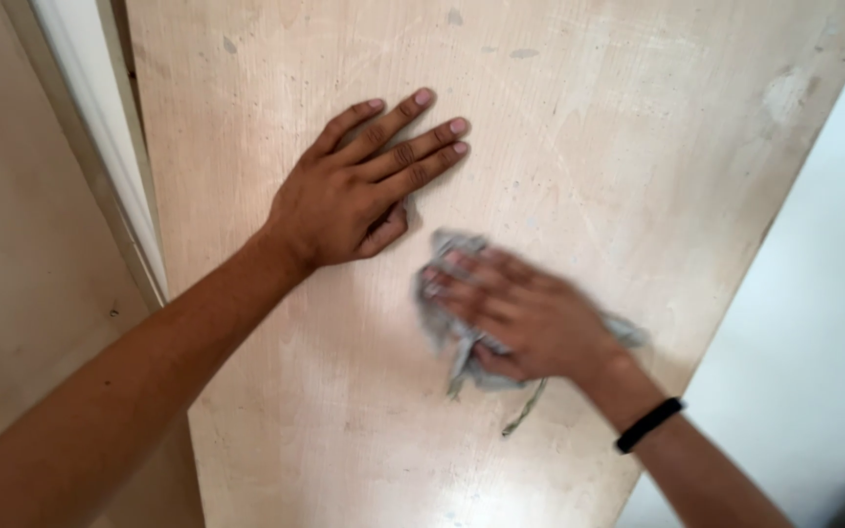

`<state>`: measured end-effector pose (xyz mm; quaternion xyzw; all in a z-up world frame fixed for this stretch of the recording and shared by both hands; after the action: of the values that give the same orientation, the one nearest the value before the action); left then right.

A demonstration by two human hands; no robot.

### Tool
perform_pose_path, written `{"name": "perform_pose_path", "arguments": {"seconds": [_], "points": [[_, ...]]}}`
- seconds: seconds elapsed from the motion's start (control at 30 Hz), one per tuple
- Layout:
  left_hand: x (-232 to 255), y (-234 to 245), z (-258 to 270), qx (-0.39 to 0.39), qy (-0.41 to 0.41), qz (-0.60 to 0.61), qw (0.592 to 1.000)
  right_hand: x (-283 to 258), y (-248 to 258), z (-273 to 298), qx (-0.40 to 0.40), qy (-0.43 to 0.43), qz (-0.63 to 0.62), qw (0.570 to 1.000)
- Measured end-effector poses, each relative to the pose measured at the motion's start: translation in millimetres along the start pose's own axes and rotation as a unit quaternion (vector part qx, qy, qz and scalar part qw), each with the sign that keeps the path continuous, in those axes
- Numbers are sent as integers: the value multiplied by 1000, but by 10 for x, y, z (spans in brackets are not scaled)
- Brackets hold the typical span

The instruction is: Cleaning a large wooden board using a grey cloth.

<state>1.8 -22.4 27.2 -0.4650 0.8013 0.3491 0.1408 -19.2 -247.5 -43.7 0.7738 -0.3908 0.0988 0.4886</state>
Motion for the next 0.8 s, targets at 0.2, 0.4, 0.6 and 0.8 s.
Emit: {"name": "perform_pose_path", "arguments": {"seconds": [0.2, 0.4, 0.6, 0.8], "points": [[-4, -19, -27, -4, 7, -14, 1000, 809, 496, -98, 115, -112, 131, 978], [-9, -23, -3, -10, 12, -4, 1000, 314, 139, -153, 74, -114, 88, 987], [-1, -15, -12, 2, 1, 7, 1000, 102, -29, -58, -50, 60, 28, 997], [2, -26, -18, -15, 14, -22, 1000, 858, 621, -46, 151, -128, 91, 976]]}}
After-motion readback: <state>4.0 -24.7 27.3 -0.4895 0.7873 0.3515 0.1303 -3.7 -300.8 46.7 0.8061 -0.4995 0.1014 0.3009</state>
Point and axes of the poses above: each hand's wrist, its own z-axis away from the middle knuckle, its own y-axis out of the back of the hand, x = y × z, the point moved 4 cm from there along -z, towards the middle knuckle, and after that the axes turned 2 degrees about -x, right-handed, at the moved point
